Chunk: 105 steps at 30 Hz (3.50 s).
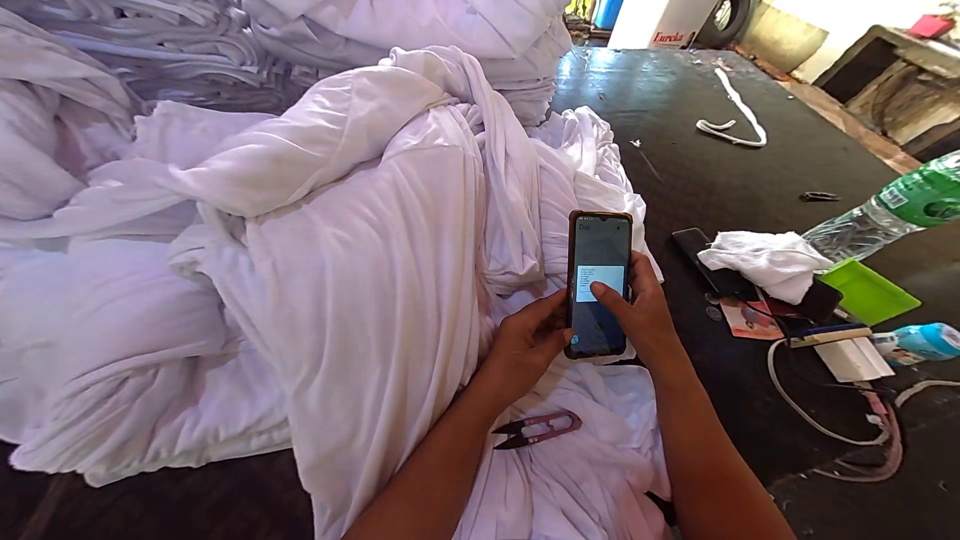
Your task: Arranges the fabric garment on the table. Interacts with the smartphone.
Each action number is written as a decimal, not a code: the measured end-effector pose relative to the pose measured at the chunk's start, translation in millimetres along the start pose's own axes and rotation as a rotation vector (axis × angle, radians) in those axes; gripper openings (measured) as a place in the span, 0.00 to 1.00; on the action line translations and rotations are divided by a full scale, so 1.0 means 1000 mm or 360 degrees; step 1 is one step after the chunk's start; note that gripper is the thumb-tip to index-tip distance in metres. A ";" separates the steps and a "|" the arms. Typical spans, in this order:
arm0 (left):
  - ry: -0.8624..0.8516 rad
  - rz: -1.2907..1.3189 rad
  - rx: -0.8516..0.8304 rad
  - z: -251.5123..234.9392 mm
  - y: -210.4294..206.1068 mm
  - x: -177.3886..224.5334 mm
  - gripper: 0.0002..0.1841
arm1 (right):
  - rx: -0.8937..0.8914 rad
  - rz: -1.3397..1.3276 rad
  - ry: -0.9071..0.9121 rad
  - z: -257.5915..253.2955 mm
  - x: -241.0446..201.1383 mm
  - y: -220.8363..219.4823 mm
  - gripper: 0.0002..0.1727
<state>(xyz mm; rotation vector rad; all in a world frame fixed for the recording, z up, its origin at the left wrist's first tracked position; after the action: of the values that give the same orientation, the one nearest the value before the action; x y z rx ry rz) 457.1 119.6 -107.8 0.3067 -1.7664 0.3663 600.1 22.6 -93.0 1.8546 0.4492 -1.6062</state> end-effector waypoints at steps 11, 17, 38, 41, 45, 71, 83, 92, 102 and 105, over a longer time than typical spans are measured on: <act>0.0019 0.0027 -0.0002 0.000 0.000 0.000 0.27 | 0.0000 0.0004 0.0025 0.000 0.000 0.000 0.39; -0.0004 -0.0006 -0.0002 0.000 0.000 0.001 0.26 | 0.0010 0.0027 0.0048 -0.001 0.001 0.001 0.38; 0.0012 0.0006 -0.0003 -0.001 0.000 0.001 0.26 | 0.0008 0.0006 0.0046 -0.001 0.002 0.000 0.38; 0.0021 -0.0009 0.0000 0.000 0.000 0.001 0.26 | 0.0006 0.0011 0.0048 -0.001 0.002 0.000 0.38; 0.0003 -0.0001 -0.0001 0.000 0.000 0.000 0.26 | 0.0000 0.0056 0.0049 -0.001 0.002 0.000 0.38; 0.0026 0.0028 -0.0005 0.000 0.000 0.000 0.27 | 0.0009 0.0048 0.0050 -0.001 0.002 0.000 0.37; -0.0014 -0.0003 -0.0001 -0.001 0.000 -0.001 0.26 | -0.0341 -0.0126 0.0032 -0.005 0.006 0.005 0.40; -0.0008 0.0004 -0.0005 -0.001 0.000 0.000 0.27 | -0.0561 -0.0209 0.0035 -0.007 0.012 0.012 0.44; 0.0006 0.0002 0.0003 -0.001 0.000 0.000 0.27 | -0.0550 -0.0126 0.0009 -0.005 0.009 0.007 0.51; 0.0010 -0.0004 0.0001 -0.001 0.000 -0.001 0.27 | -0.0515 -0.0087 0.0026 -0.005 0.007 0.008 0.50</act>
<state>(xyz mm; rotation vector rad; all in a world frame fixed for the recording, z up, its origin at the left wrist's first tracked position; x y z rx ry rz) 458.2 120.0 -108.5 0.3083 -1.7598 0.3656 609.8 18.9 -98.1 1.6233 0.7268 -1.4549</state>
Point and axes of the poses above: each hand's wrist, its own z-axis away from the middle knuckle, its own y-axis out of the back of the hand, x = y × z, the point moved 7 cm from there along -z, towards the middle knuckle, and after that the axes turned 4 degrees about -y, right-handed, at the moved point
